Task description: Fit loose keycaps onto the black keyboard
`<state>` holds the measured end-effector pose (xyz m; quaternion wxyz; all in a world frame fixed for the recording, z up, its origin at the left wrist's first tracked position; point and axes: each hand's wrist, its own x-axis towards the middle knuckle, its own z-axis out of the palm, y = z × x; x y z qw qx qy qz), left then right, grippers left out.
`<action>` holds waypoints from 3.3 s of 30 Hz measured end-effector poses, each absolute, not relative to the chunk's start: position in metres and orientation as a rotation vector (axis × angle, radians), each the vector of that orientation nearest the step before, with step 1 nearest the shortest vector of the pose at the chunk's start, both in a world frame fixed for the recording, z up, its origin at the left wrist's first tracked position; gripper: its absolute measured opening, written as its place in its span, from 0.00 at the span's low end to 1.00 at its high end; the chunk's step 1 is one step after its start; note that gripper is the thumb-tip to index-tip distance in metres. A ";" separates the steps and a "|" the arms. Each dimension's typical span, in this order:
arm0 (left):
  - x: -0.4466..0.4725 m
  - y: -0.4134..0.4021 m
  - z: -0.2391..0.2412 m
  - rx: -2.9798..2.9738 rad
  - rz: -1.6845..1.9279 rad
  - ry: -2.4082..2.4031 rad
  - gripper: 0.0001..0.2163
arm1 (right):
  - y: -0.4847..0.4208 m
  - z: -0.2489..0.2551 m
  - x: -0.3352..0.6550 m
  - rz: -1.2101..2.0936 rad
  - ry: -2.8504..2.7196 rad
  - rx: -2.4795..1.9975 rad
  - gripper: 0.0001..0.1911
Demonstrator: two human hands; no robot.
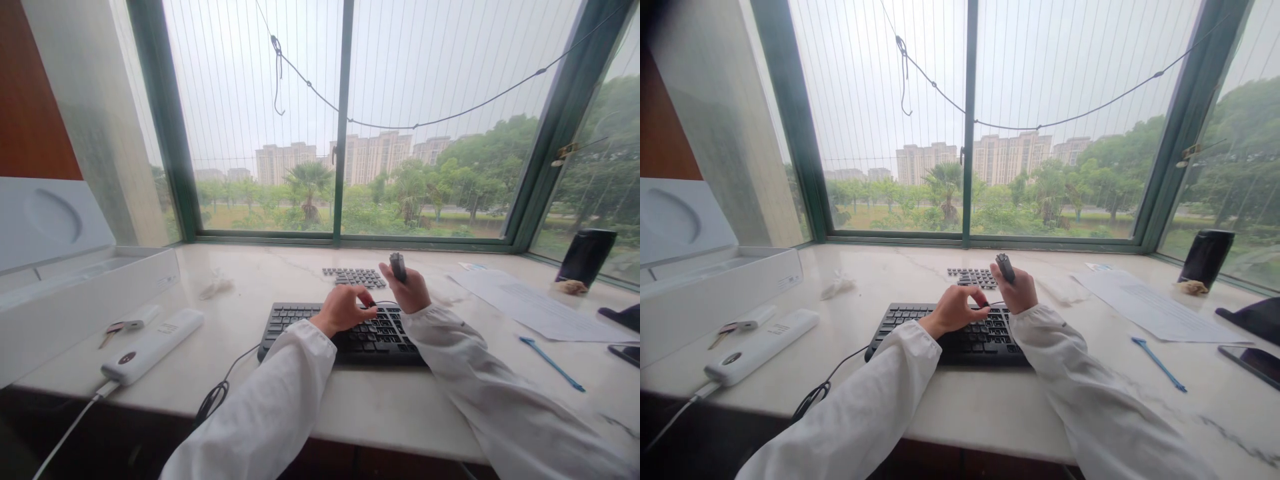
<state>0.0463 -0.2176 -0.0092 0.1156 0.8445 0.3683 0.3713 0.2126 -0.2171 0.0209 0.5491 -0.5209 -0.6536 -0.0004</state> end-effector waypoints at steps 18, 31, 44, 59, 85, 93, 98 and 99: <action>0.045 -0.217 -0.006 2.537 1.382 1.137 0.07 | -0.193 -0.001 0.226 0.508 -1.861 -1.181 0.16; 0.015 -0.191 0.000 2.506 1.145 1.671 0.11 | -0.195 -0.002 0.237 -0.234 -1.965 -1.720 0.10; 0.012 -0.100 0.027 2.360 0.473 1.864 0.11 | -0.200 0.007 0.239 -0.234 -2.037 -1.865 0.13; 0.020 -0.035 -0.004 2.349 0.302 1.821 0.09 | -0.195 0.003 0.241 -0.280 -2.032 -1.830 0.13; 0.026 -0.034 -0.003 2.340 0.276 1.827 0.10 | -0.197 0.006 0.242 -0.214 -2.076 -1.842 0.12; 0.022 -0.039 0.004 2.337 0.250 1.855 0.08 | -0.197 0.006 0.242 -0.310 -2.058 -1.838 0.12; 0.025 -0.055 0.016 2.351 0.285 1.855 0.08 | -0.198 0.007 0.242 -0.287 -2.058 -1.872 0.13; 0.027 -0.060 0.020 2.360 0.295 1.845 0.08 | -0.198 0.007 0.242 -0.283 -2.059 -1.876 0.13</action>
